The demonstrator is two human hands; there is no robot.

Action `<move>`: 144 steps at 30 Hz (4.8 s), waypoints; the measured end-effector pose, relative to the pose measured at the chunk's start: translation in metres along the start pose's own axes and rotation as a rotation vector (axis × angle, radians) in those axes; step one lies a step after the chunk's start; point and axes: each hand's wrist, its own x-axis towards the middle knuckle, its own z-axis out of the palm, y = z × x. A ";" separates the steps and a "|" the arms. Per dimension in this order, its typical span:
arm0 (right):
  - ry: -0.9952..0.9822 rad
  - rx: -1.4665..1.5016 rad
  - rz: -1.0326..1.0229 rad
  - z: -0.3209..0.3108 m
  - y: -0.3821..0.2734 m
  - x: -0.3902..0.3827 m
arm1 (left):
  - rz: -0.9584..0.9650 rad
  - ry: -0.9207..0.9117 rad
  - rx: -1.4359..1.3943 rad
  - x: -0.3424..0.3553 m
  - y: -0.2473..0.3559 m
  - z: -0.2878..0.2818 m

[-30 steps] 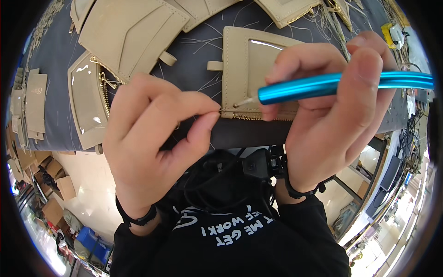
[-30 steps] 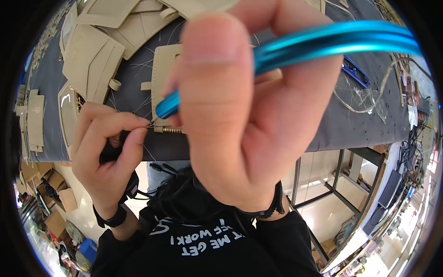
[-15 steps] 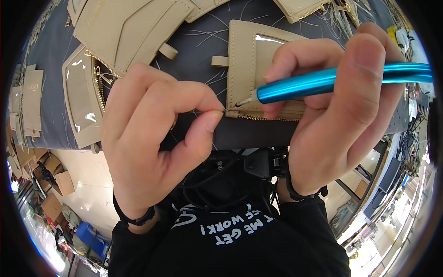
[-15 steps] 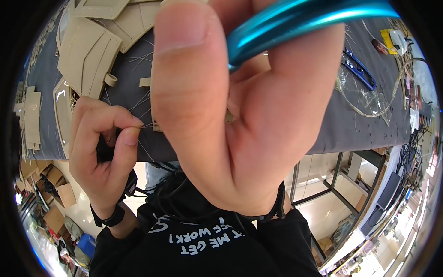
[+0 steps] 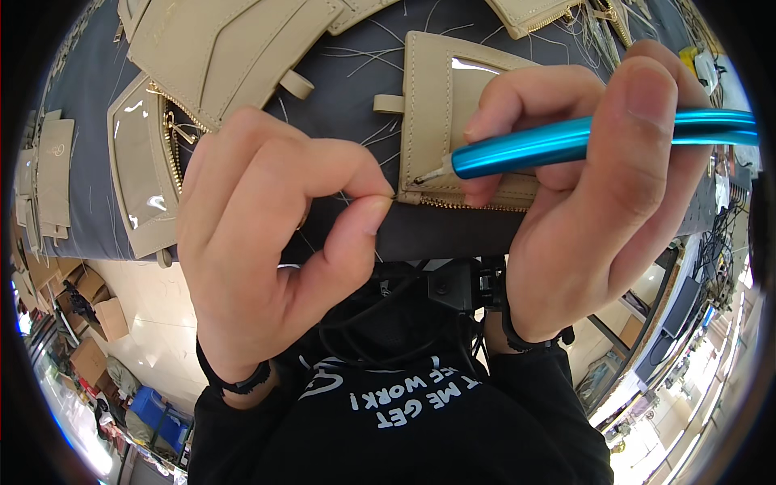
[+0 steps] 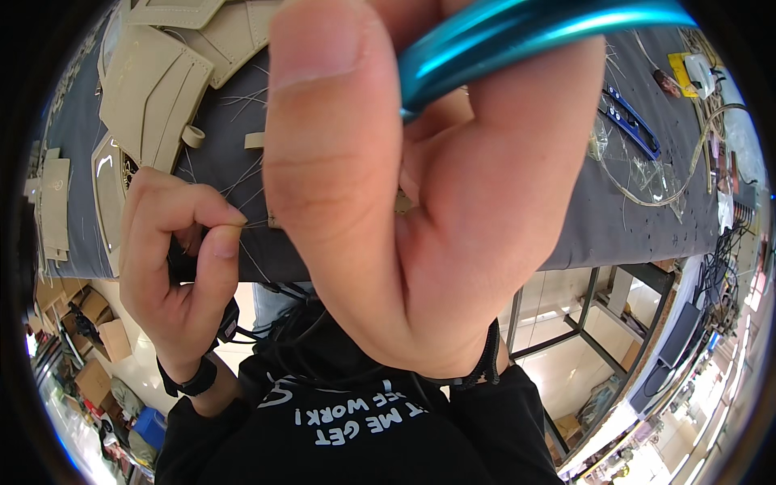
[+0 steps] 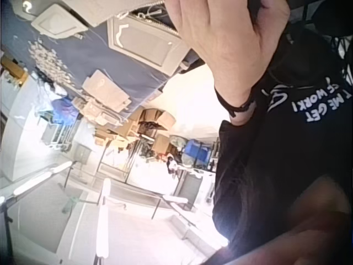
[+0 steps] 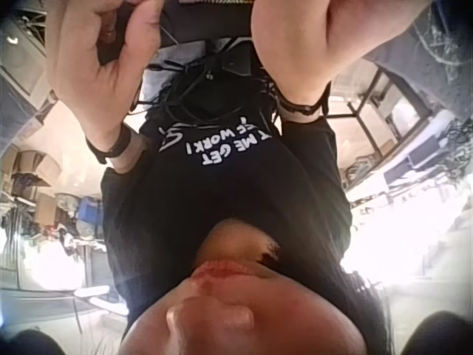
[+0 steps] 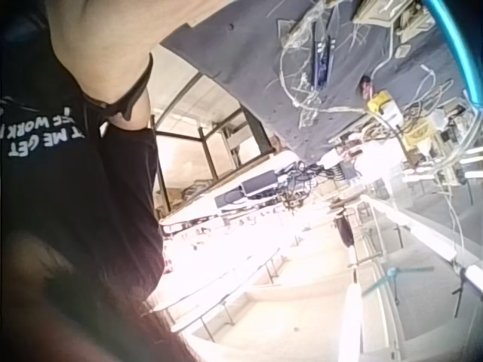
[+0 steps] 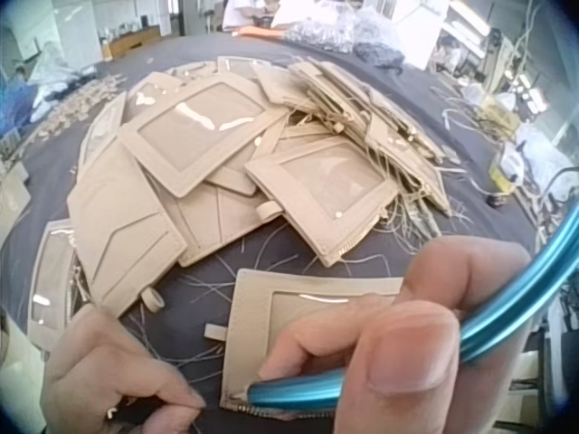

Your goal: The person uses a blue awl to puncture holes along the zipper edges of beige leather pouches. They repeatedly pick up pouches from a pile, align the tool, and push it through the material to create stitch holes, then place the pouches back on the table.

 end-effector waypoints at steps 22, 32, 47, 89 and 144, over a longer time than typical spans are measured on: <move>0.000 -0.010 -0.029 0.001 0.000 0.000 | 0.043 -0.039 -0.002 0.000 -0.001 -0.001; -0.038 0.099 -0.097 -0.014 0.009 0.003 | -0.128 0.168 0.191 0.003 0.008 -0.015; -0.004 0.474 -0.049 -0.020 0.005 -0.001 | -0.903 0.117 0.514 -0.037 0.005 -0.072; -0.043 0.654 0.143 -0.023 -0.006 0.019 | -0.147 -0.204 0.134 0.030 0.028 -0.008; -0.131 0.217 -0.034 -0.018 0.007 0.015 | -0.345 0.212 -0.026 0.011 0.011 -0.002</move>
